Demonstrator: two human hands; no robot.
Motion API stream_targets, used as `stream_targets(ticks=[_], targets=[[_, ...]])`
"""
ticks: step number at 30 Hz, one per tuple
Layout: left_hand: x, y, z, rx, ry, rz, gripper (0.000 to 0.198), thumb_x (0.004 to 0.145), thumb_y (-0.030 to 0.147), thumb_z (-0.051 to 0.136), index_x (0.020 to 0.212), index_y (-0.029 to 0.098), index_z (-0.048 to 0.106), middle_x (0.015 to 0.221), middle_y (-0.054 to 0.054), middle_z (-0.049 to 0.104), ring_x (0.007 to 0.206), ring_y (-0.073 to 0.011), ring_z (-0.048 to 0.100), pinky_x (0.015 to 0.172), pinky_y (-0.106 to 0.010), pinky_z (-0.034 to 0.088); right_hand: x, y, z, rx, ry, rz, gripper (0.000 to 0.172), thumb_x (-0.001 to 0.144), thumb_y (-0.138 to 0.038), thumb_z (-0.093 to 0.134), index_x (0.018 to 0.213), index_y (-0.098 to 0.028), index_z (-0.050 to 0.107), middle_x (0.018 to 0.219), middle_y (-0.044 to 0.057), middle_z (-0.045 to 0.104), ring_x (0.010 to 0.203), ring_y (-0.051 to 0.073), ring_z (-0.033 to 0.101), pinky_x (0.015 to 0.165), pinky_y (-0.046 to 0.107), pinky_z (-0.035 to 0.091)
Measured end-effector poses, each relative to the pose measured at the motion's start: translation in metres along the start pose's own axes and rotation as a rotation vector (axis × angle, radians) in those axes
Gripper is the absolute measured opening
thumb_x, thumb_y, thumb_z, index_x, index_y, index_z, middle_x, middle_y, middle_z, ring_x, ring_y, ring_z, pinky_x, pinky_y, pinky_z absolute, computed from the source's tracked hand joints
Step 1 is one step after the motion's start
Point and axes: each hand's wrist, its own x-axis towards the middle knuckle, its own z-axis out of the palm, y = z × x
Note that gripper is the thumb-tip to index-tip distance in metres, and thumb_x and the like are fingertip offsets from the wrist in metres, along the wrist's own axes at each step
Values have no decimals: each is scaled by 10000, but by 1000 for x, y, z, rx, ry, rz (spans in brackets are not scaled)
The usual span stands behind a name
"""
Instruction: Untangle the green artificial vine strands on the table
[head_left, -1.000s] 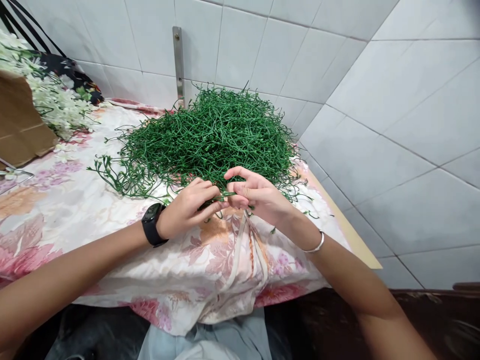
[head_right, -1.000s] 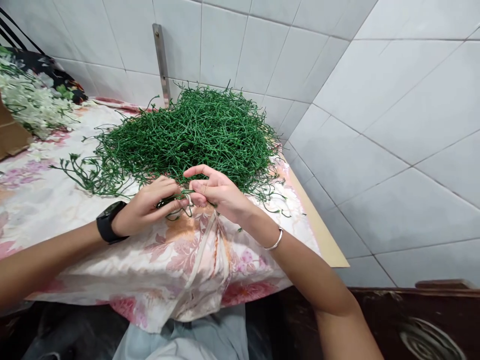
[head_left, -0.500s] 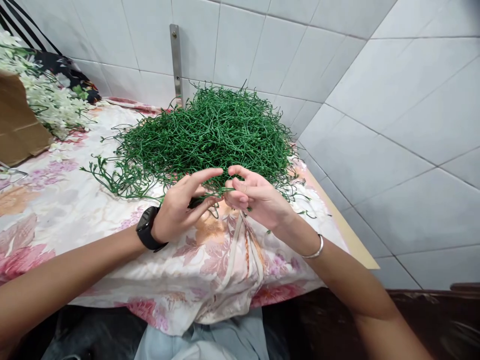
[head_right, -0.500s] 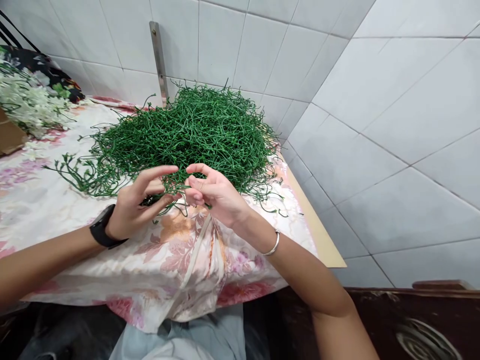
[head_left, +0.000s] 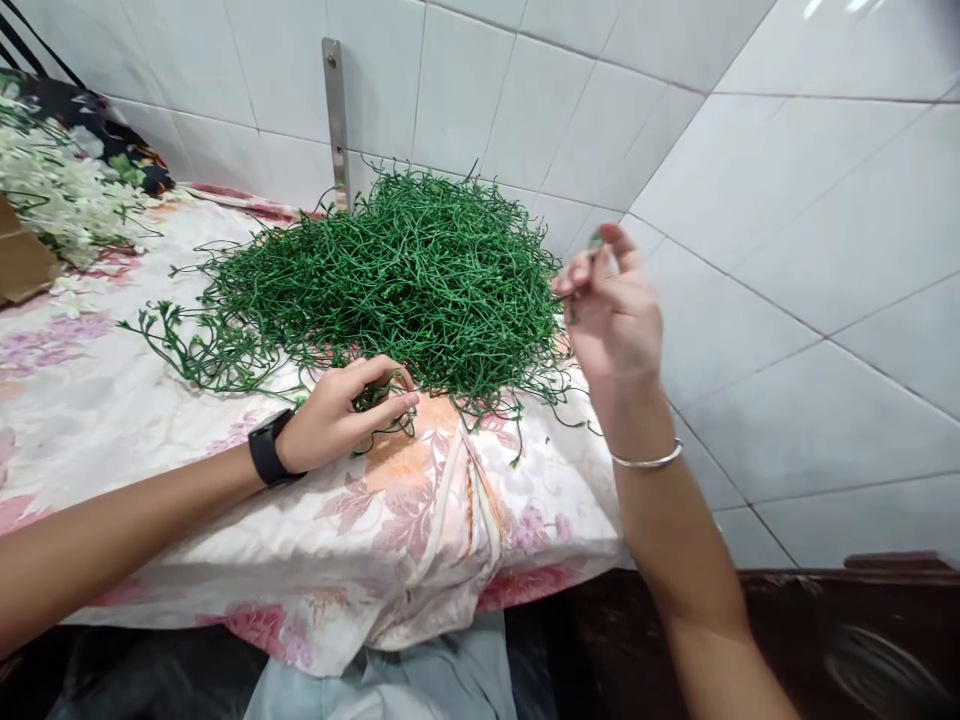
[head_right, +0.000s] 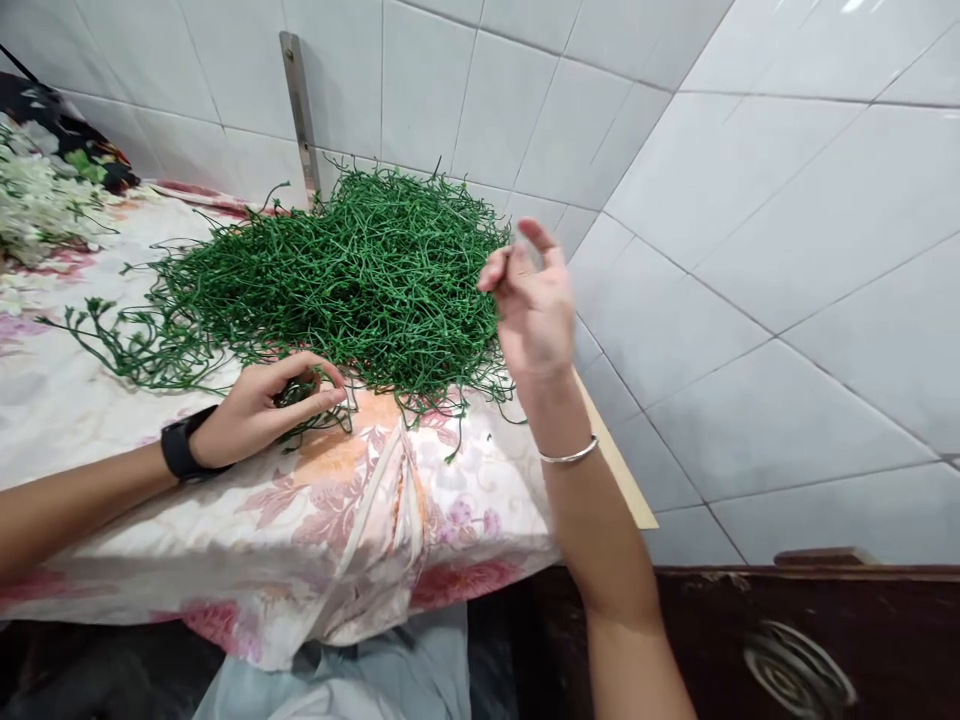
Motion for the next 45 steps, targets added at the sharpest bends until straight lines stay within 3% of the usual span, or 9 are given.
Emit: stream_targets(ticks=[5,10,15,18,25,29,34,40,45], targets=[[2,0,-3,-80,56,-30,231,773,306,550,953,171,496,706,22,508,625,-96,487,620,-217,375,-33,9,43,-517,-302,-285,230,881,-253,382,1108,-252,423,786,11,590,762,144,539,795,341,411],[3,0,-4,-183,61,5,341,763,241,554,1062,166,407,744,6,522,692,-117,511,679,-250,394,-41,11,52,-722,-424,-447,226,868,-198,408,1081,-170,477,1047,73,580,1015,174,492,881,348,346],[4,1,-5,-201,106,49,450,725,149,557,1122,177,347,797,-5,538,754,-126,514,727,-274,401,-48,4,59,-581,-538,-312,156,844,-289,471,798,-166,554,767,22,606,758,132,532,768,311,358],[4,0,-4,-193,123,90,461,707,134,565,1119,174,360,855,-24,529,790,-129,511,743,-278,406,-57,2,68,-511,-616,-266,162,800,-323,538,791,-163,567,778,20,607,775,132,531,758,306,356],[4,-2,-6,-133,100,166,455,718,179,591,1122,174,381,911,-46,534,835,-143,514,765,-286,417,-63,2,73,-232,-602,-70,111,764,-257,578,724,-155,562,833,35,569,806,121,535,768,286,418],[6,-1,-11,-33,156,225,304,725,303,622,967,164,502,920,-58,560,843,-158,518,753,-283,416,-59,-6,68,-32,-607,85,92,742,-222,600,696,-157,553,891,36,592,872,129,551,832,303,412],[8,-1,-15,13,168,276,224,726,337,623,841,157,557,822,-45,597,787,-152,517,711,-274,409,-58,-7,66,133,-617,301,116,737,-230,604,680,-152,540,876,39,612,835,132,573,780,307,440],[7,0,-15,-82,92,218,167,760,329,584,754,162,572,752,-29,611,729,-140,524,693,-266,398,-57,-4,66,180,-623,308,137,702,-192,643,675,-147,516,786,9,554,766,94,536,715,249,436],[5,3,-17,-216,26,91,170,833,321,474,847,167,544,712,-12,602,670,-127,542,660,-252,398,-54,-2,66,125,-585,248,188,714,-212,635,809,-169,478,790,-5,524,744,87,542,704,243,471]])
